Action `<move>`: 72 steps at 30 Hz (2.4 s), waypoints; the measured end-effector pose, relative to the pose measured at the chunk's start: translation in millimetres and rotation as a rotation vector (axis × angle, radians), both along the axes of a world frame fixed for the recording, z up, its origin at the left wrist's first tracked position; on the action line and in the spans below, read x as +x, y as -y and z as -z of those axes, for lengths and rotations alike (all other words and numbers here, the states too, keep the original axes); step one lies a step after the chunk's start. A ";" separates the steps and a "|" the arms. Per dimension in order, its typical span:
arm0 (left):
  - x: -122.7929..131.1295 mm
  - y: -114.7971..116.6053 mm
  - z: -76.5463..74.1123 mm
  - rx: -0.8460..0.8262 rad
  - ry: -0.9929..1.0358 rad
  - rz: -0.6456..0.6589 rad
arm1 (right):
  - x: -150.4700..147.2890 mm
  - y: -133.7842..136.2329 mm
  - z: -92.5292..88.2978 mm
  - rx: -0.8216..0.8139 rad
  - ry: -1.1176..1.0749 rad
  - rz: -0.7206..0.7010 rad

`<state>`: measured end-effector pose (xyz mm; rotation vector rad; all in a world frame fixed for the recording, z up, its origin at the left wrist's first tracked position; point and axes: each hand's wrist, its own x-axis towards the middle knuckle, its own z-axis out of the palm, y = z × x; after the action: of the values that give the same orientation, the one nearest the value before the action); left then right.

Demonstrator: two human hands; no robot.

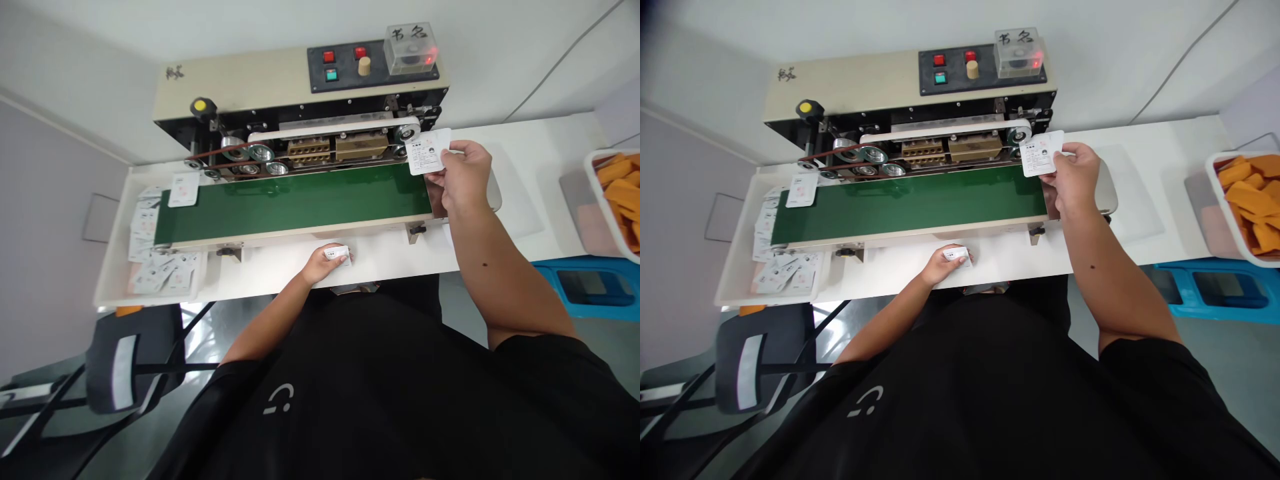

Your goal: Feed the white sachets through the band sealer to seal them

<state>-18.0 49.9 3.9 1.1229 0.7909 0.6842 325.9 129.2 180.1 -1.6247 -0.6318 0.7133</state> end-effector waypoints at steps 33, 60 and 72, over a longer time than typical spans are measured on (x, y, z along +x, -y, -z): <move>1.4 0.6 -3.0 0.003 -0.029 -0.022 | -6.6 -1.3 -6.8 0.010 -0.106 -0.074; 1.3 -0.4 -1.5 0.016 -0.019 -0.007 | -103.3 -22.2 15.2 -0.031 -0.204 -0.315; -0.1 1.1 -6.8 0.045 -0.001 0.012 | -134.0 104.6 34.6 0.166 0.261 -0.608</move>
<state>-18.2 48.7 10.7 1.1677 0.7719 0.6939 191.9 24.6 145.5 -1.3816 -1.3729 0.8583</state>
